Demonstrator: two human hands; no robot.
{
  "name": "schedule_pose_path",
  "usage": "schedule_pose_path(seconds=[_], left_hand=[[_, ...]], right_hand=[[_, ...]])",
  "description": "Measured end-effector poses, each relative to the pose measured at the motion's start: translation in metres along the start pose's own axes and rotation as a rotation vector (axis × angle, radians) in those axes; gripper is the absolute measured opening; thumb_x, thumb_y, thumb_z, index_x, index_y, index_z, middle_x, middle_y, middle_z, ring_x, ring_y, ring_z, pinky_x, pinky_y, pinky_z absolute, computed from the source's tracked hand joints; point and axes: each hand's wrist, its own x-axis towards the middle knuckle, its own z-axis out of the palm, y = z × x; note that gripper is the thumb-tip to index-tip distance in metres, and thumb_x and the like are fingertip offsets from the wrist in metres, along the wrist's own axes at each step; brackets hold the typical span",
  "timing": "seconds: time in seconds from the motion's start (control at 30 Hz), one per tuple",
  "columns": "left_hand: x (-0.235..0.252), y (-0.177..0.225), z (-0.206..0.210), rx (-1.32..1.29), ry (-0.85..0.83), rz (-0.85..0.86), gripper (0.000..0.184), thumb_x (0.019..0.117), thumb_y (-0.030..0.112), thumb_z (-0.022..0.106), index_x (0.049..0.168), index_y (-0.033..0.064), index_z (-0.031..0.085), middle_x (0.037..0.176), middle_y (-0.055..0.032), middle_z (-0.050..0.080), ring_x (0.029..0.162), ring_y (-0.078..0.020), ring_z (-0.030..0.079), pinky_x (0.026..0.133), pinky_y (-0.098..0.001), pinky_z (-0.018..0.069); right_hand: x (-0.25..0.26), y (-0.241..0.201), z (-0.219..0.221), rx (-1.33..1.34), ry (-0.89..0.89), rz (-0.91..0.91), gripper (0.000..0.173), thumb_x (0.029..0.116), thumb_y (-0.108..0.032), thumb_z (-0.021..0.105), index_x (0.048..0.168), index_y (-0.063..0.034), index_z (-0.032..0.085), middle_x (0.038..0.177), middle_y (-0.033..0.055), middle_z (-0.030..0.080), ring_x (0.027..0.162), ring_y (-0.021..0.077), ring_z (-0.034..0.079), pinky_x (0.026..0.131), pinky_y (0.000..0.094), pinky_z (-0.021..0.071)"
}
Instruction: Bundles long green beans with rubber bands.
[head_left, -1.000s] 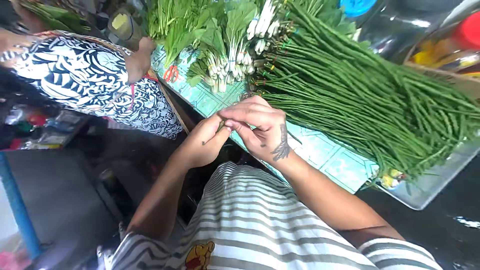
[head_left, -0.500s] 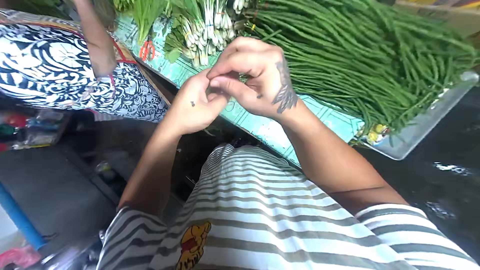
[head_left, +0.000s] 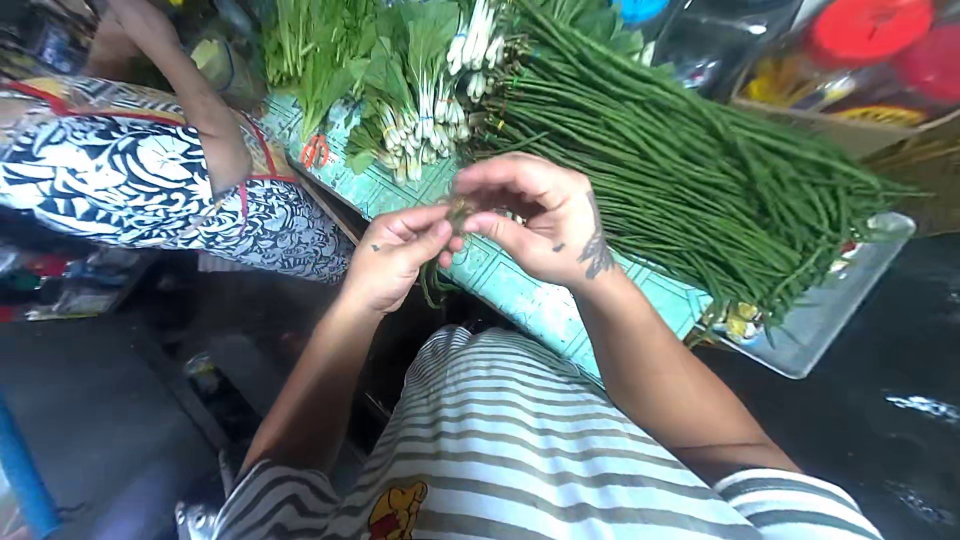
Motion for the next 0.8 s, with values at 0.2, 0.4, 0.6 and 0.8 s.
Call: schedule_pose_path(seconds=[0.2,0.4,0.6,0.8], left_hand=[[0.003,-0.009,0.001,0.124,0.023,0.139,0.026,0.1025,0.003,0.055,0.124,-0.0015,0.069,0.094,-0.0103,0.071,0.074,-0.0134,0.066,0.068,-0.0265,0.0586],[0.015,-0.013,-0.006,0.26,0.056,0.183,0.025,0.102,0.005,0.054,0.121,-0.0009,0.068,0.09,-0.0016,0.071,0.075,-0.0085,0.065,0.071,-0.0262,0.0572],[-0.003,0.027,-0.054,0.335,0.275,0.449,0.019,0.1072,0.013,0.047,0.12,0.0102,0.061,0.097,0.0038,0.069,0.085,-0.0138,0.068,0.084,-0.0405,0.0602],[-0.067,0.05,-0.137,0.252,0.558,0.522,0.015,0.104,0.006,0.048,0.101,0.0086,0.063,0.088,0.0021,0.065,0.086,-0.0135,0.066,0.093,-0.0365,0.0551]], right_hand=[[-0.022,-0.01,0.005,-0.363,0.011,-0.047,0.061,0.1019,-0.018,0.056,0.153,0.0094,0.036,0.152,0.0206,0.051,0.137,0.0276,0.055,0.113,0.0425,0.0497],[-0.033,0.009,0.001,-0.238,-0.051,0.039,0.054,0.1066,-0.024,0.047,0.152,0.0051,0.043,0.158,0.0187,0.045,0.14,0.0258,0.052,0.115,0.0423,0.0471],[-0.084,0.124,-0.035,-0.514,0.135,0.623,0.025,0.1004,-0.019,0.06,0.116,-0.0029,0.07,0.109,0.0151,0.07,0.099,0.0257,0.069,0.09,0.0465,0.0575],[-0.148,0.201,0.003,-0.903,-0.116,0.88,0.028,0.0952,-0.021,0.067,0.121,-0.0105,0.072,0.122,0.0207,0.066,0.108,0.0388,0.067,0.087,0.058,0.0573]])
